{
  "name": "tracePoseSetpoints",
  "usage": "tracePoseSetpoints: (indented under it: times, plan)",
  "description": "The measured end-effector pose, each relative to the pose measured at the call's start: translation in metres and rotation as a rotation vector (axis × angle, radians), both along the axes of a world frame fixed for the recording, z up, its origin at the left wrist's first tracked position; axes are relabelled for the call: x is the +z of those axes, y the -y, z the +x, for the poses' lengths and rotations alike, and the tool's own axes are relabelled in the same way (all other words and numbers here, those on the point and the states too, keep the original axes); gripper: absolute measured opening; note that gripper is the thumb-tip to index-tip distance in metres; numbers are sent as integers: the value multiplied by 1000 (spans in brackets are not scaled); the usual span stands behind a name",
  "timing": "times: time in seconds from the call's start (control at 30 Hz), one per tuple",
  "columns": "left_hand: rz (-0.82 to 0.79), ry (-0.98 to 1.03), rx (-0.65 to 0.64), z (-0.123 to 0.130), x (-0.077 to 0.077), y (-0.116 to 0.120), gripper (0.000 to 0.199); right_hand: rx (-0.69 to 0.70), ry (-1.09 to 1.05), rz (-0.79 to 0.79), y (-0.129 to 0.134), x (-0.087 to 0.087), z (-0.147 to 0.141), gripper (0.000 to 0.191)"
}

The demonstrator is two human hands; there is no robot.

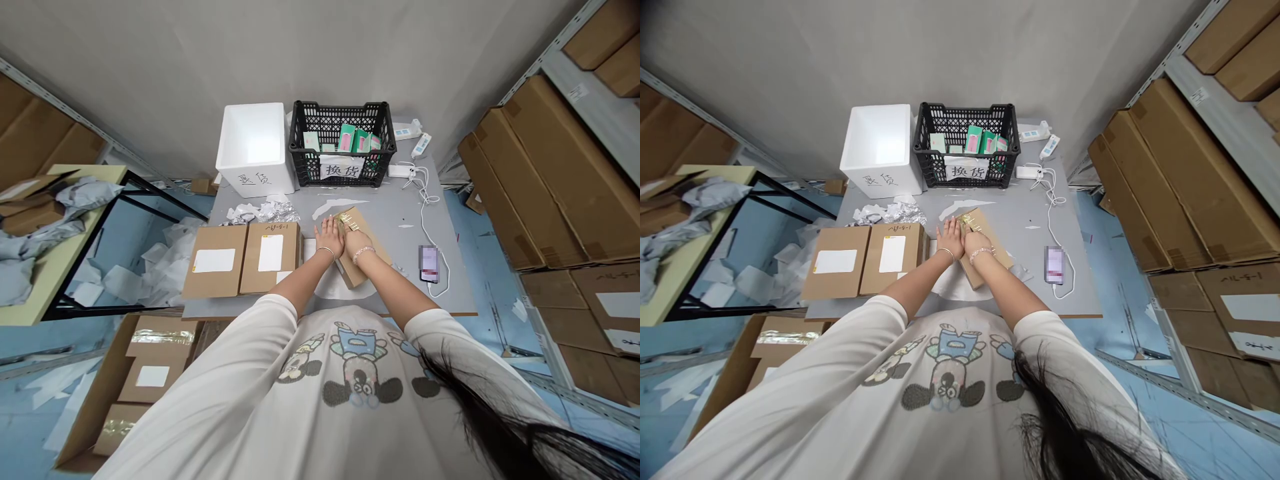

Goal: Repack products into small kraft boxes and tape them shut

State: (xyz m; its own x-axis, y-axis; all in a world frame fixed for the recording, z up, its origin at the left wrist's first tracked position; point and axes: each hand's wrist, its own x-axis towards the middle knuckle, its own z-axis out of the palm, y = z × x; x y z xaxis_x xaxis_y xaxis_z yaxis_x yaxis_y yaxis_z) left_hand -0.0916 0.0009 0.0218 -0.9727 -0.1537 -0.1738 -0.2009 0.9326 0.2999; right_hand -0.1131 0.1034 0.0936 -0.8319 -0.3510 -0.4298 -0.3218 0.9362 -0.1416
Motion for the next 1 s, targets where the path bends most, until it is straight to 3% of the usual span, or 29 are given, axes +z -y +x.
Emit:
tracePoseSetpoints:
  times: [0.4,0.6,0.83,1.0]
  plan:
    - [9,-8,10,-1,-3,0,67,27,-12,25,-6,5,15,57]
    - [0,-56,-2,2,-5,2,69,43,25,56,-24,9,22,61]
    - [37,-143,61,9,-9,4,74,40,-12,-14,-43,20,10,66]
    - [115,-168,123,-8,-2,13,75,29,-37,-29,-35,16,-3,66]
